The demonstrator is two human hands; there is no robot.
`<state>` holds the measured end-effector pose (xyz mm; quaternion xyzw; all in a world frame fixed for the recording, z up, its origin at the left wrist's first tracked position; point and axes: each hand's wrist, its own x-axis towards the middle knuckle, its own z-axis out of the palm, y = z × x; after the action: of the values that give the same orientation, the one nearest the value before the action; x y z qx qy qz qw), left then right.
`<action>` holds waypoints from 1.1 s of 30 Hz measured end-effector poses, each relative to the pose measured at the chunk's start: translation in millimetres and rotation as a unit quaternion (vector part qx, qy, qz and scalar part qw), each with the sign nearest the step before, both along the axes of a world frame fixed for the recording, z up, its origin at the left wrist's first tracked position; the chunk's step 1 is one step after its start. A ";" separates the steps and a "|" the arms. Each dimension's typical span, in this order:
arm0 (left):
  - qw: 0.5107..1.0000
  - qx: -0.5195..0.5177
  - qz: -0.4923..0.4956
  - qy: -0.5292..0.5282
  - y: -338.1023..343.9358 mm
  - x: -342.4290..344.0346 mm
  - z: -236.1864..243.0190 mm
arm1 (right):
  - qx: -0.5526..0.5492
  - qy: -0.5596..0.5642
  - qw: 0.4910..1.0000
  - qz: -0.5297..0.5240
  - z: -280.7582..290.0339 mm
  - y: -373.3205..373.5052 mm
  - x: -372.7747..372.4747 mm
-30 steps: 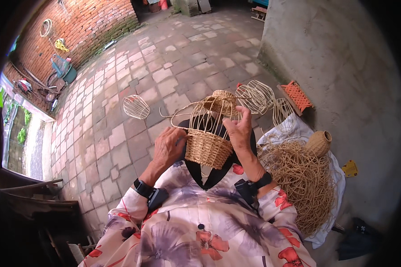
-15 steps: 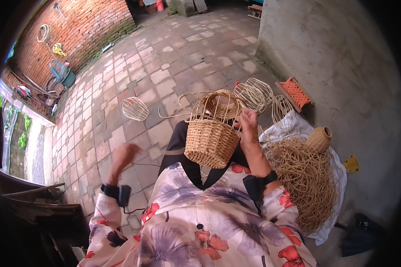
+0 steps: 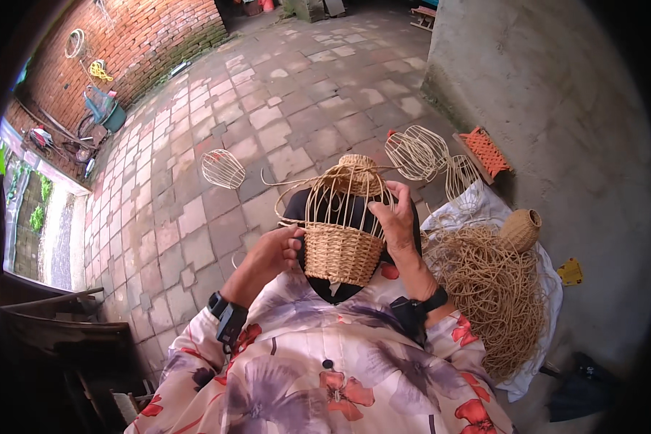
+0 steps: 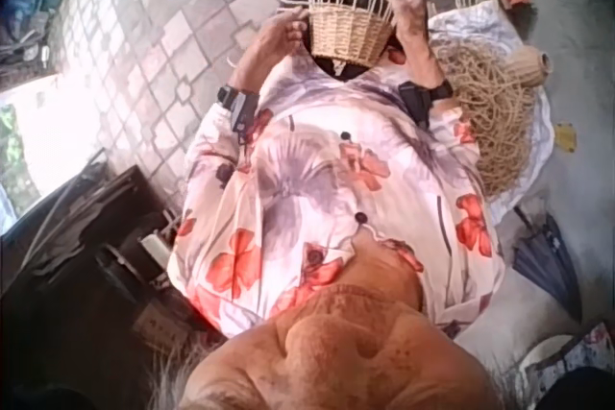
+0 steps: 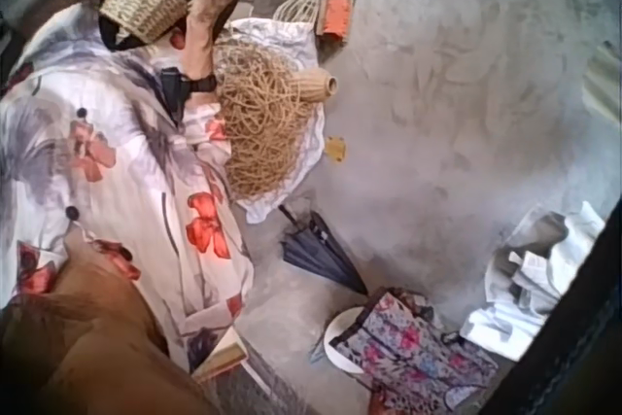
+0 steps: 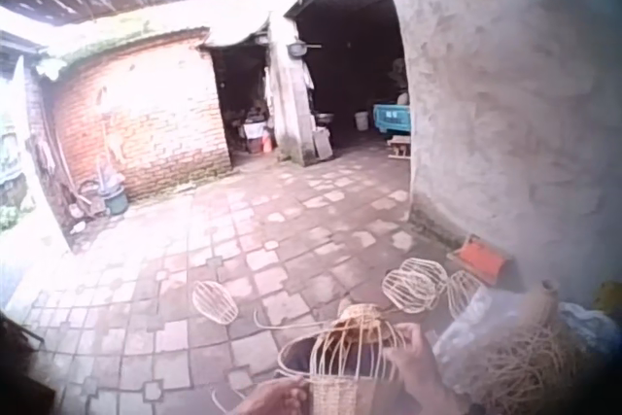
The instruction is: Weaving a small wicker basket using long strips of plant material.
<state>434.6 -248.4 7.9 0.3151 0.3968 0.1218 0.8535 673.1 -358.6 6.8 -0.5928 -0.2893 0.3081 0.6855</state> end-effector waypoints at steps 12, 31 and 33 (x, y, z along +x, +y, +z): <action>0.975 0.215 -0.011 -0.049 6.9 51.7 45.2 | 0.019 0.008 1.000 -0.016 -3.2 0.6 -3.5; 0.583 0.747 -0.096 0.304 17.6 98.8 38.7 | 0.003 -0.015 1.000 0.023 -15.4 16.5 -3.3; 0.552 0.759 -0.116 0.325 16.1 101.0 43.2 | -0.006 -0.013 1.000 0.021 -13.6 14.1 -3.5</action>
<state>535.6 -232.2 51.1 0.9077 0.3668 0.1668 0.1170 669.6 -344.5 -6.8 -0.5948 -0.3081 0.3166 0.6716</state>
